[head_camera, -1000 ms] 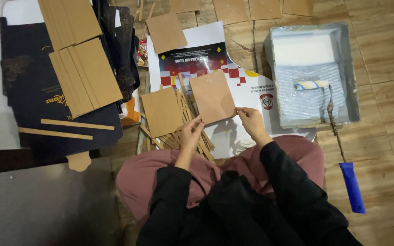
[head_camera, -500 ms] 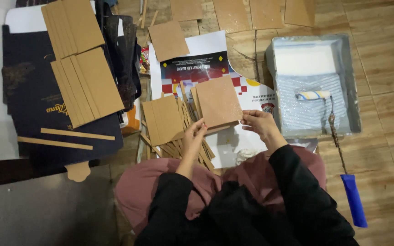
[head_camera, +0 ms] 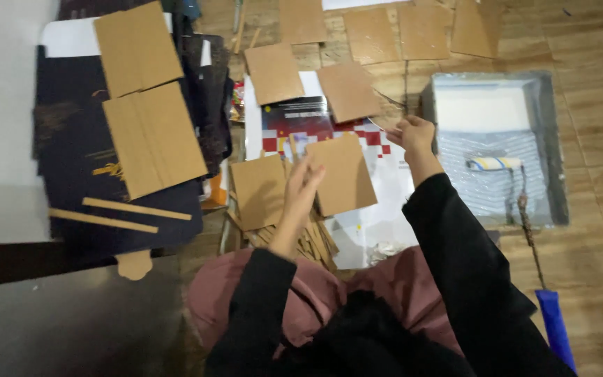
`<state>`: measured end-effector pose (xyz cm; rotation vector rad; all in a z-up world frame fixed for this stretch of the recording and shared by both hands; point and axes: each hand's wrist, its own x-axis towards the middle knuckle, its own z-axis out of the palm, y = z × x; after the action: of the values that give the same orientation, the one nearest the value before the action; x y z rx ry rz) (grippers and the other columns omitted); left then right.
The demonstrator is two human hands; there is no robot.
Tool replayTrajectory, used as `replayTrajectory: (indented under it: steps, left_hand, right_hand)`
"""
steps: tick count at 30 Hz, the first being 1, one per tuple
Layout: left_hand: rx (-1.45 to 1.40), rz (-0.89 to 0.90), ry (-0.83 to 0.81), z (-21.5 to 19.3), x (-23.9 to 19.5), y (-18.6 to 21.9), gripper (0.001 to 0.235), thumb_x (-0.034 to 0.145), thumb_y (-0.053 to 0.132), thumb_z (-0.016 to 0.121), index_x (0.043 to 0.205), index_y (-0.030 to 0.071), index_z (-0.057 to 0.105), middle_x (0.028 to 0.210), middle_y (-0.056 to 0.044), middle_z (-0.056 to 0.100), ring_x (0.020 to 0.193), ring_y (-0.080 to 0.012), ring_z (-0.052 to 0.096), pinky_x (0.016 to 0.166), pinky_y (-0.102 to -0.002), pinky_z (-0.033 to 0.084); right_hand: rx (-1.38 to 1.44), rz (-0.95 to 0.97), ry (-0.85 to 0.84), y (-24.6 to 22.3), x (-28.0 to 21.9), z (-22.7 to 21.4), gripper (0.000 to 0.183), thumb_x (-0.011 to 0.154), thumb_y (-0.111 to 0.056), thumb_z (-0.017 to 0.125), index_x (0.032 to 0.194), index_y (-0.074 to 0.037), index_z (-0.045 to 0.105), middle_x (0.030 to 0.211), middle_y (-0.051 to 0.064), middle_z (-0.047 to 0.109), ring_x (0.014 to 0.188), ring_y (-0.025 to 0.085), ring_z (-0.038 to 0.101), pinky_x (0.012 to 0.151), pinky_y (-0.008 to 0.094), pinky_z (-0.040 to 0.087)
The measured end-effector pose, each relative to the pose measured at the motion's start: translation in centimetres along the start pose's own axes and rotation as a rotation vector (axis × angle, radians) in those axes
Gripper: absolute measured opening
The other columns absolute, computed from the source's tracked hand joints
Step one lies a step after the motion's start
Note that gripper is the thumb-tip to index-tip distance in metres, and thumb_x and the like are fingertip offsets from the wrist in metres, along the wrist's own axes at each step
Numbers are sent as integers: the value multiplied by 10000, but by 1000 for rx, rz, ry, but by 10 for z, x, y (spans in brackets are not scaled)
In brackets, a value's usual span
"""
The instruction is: Applying glue to small cardboard pieces using a paint roller and stacking them.
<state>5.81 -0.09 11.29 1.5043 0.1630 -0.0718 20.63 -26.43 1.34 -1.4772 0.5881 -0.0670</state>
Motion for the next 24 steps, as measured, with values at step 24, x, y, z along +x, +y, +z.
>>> replayTrajectory:
  steps: [24]
  left_hand:
    - [-278, -298, 217, -73, -71, -87, 275, 867, 279, 565, 1103, 145, 611, 973, -39, 657, 838, -139, 627, 670, -231, 503]
  right_hand:
    - [61, 224, -739, -86, -287, 233, 277, 754, -186, 694, 965, -32, 600, 781, 113, 670, 676, 189, 683, 585, 304, 589]
